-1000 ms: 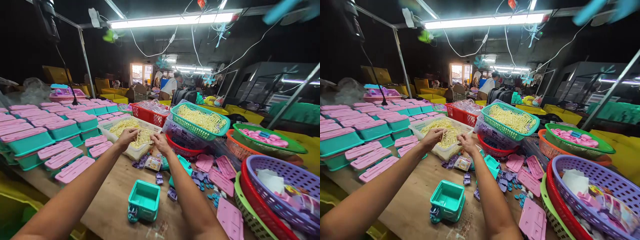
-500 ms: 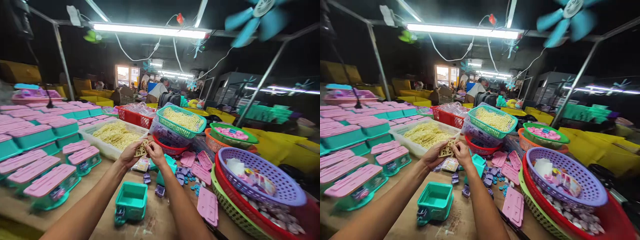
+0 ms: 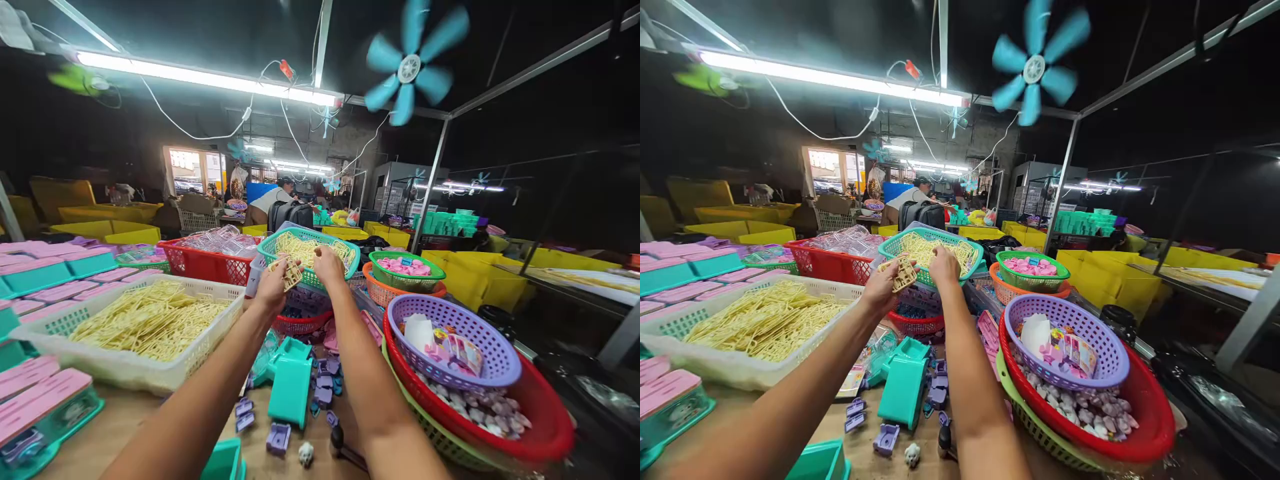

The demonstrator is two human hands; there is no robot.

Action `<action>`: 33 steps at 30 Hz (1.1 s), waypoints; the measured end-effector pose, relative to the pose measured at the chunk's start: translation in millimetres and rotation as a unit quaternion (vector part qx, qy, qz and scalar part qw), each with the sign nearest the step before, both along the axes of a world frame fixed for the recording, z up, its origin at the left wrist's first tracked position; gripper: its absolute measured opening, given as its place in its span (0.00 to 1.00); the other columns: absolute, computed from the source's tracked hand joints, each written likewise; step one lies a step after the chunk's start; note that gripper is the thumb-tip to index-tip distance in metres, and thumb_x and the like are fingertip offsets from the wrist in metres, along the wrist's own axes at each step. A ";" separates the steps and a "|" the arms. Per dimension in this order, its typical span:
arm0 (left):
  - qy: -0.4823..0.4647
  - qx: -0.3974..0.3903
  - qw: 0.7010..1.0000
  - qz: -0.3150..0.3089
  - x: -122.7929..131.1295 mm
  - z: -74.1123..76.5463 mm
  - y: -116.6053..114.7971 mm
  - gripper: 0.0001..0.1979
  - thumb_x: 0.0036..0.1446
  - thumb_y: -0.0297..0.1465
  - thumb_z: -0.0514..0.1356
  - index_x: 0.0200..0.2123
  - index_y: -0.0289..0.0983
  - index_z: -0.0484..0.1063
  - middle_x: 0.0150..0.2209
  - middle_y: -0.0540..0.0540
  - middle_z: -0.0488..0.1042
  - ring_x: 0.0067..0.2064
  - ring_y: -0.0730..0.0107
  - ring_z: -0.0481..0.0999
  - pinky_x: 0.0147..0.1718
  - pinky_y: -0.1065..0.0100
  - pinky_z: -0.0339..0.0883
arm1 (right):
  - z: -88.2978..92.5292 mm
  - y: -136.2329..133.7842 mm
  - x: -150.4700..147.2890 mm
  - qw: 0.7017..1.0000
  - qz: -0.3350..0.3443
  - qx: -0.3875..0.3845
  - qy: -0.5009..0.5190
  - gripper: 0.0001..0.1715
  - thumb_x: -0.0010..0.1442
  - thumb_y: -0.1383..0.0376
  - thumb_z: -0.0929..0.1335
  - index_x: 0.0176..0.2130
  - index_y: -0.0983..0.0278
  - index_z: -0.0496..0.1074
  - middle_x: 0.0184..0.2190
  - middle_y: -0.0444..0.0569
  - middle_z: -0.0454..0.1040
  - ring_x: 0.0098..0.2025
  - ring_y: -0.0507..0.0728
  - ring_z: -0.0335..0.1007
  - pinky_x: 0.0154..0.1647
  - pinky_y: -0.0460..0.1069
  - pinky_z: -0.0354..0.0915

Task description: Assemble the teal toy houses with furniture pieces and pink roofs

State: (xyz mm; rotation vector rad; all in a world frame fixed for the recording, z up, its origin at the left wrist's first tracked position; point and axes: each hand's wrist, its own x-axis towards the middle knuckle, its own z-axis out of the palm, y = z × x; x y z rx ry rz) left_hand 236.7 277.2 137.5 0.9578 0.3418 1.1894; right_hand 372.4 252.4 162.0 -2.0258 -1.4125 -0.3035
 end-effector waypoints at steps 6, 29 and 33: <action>0.036 -0.052 0.998 0.013 10.3 -33.6 5.3 0.08 0.64 0.26 0.56 0.45 0.31 0.70 0.30 0.42 0.81 0.30 0.65 0.82 0.31 0.68 0.76 | 12.8 49.8 27.6 0.979 0.007 -0.197 -0.058 0.18 0.65 0.60 0.68 0.52 0.65 0.70 0.51 0.52 0.72 0.50 0.58 0.72 0.51 0.58 0.70; 0.069 -0.108 0.991 0.035 -16.1 -49.2 -3.8 0.08 0.64 0.29 0.55 0.40 0.31 0.71 0.28 0.44 0.79 0.29 0.66 0.81 0.30 0.68 0.74 | 14.7 28.8 48.7 0.983 -0.004 -0.119 -0.140 0.14 0.68 0.63 0.62 0.49 0.67 0.70 0.48 0.57 0.74 0.52 0.61 0.71 0.51 0.54 0.65; 0.047 -0.042 0.992 0.107 -40.9 -45.2 2.1 0.09 0.64 0.33 0.58 0.43 0.33 0.73 0.30 0.48 0.78 0.35 0.70 0.81 0.36 0.72 0.72 | 14.1 -9.2 5.4 0.981 0.048 0.093 -0.161 0.19 0.70 0.61 0.56 0.46 0.70 0.69 0.44 0.58 0.71 0.50 0.62 0.68 0.53 0.59 0.63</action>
